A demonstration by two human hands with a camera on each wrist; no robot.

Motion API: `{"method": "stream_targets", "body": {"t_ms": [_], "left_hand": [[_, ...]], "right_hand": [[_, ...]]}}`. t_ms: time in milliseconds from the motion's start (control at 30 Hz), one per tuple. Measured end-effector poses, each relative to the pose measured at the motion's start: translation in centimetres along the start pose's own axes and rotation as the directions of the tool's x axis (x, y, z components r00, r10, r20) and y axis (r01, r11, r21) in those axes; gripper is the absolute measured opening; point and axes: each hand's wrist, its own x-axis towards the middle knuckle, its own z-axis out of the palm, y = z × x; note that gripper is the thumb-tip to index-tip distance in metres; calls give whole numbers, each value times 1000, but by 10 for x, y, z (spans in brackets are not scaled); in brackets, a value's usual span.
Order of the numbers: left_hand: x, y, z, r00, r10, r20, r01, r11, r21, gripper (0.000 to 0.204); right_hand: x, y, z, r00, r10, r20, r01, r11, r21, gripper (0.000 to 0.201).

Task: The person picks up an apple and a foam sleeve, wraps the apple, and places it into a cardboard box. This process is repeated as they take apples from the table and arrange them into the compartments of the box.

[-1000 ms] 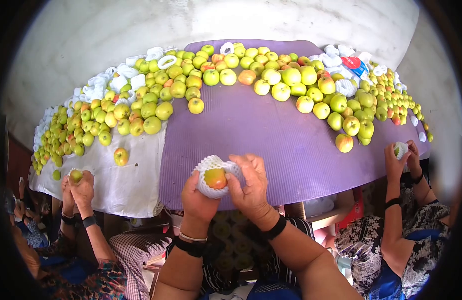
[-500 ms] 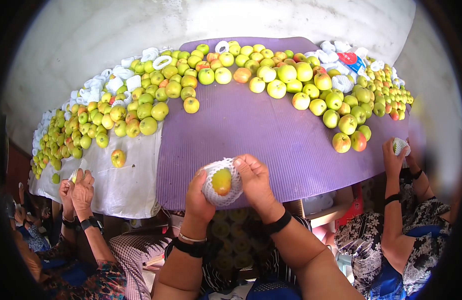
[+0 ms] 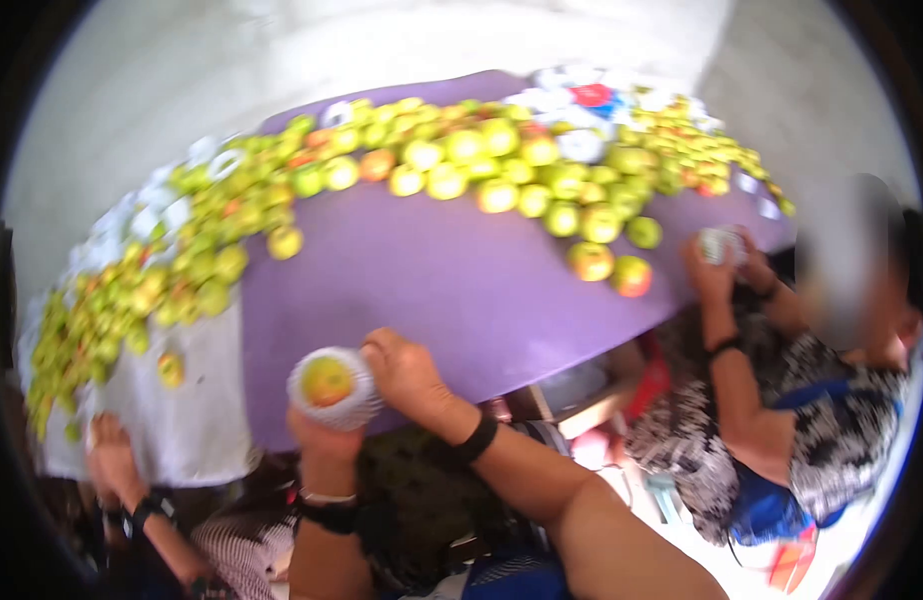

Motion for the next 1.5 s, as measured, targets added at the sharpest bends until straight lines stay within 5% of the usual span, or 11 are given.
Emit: {"method": "stream_targets", "body": {"t_ms": [167,300,467,800,867,933,1067,1200,1400,1467,1500], "left_hand": [[-2,5,14,1000,-21,17,23,991,-131,35],[-8,4,5,998,-31,57,37,993,-112,34],[-37,-14,16,996,-27,83,39,988,-148,33],[-146,-60,6,989,15,145,-37,988,153,39],[-169,-62,-2,982,62,178,-107,961,256,40],[-182,-60,-24,985,-6,173,-101,793,601,40],[-205,-56,-37,972,-170,163,131,965,228,42],[-217,-57,-51,989,-113,96,66,914,401,42],[-215,-61,-72,993,-112,48,93,953,289,43],[-211,-64,-83,992,-116,58,94,954,283,44],[-210,-66,-84,990,-123,62,103,959,264,46]], "right_hand": [[8,11,-105,965,50,-259,-92,984,-151,13],[-15,-9,-161,947,300,-112,-299,954,25,14],[-82,-40,-142,862,435,260,-506,760,408,14],[-159,-73,-80,809,437,394,-581,488,651,36],[-173,-62,-74,822,390,416,-570,573,589,39],[-184,-51,-72,846,361,392,-531,639,556,39],[-203,-34,-68,903,257,345,-385,840,383,43],[-217,-37,-66,857,159,491,-352,875,331,49],[-223,-31,-53,947,-124,298,49,968,248,45],[-229,-29,-44,829,160,535,-447,765,464,42],[-229,-26,-41,821,167,546,-487,704,517,40]]}}
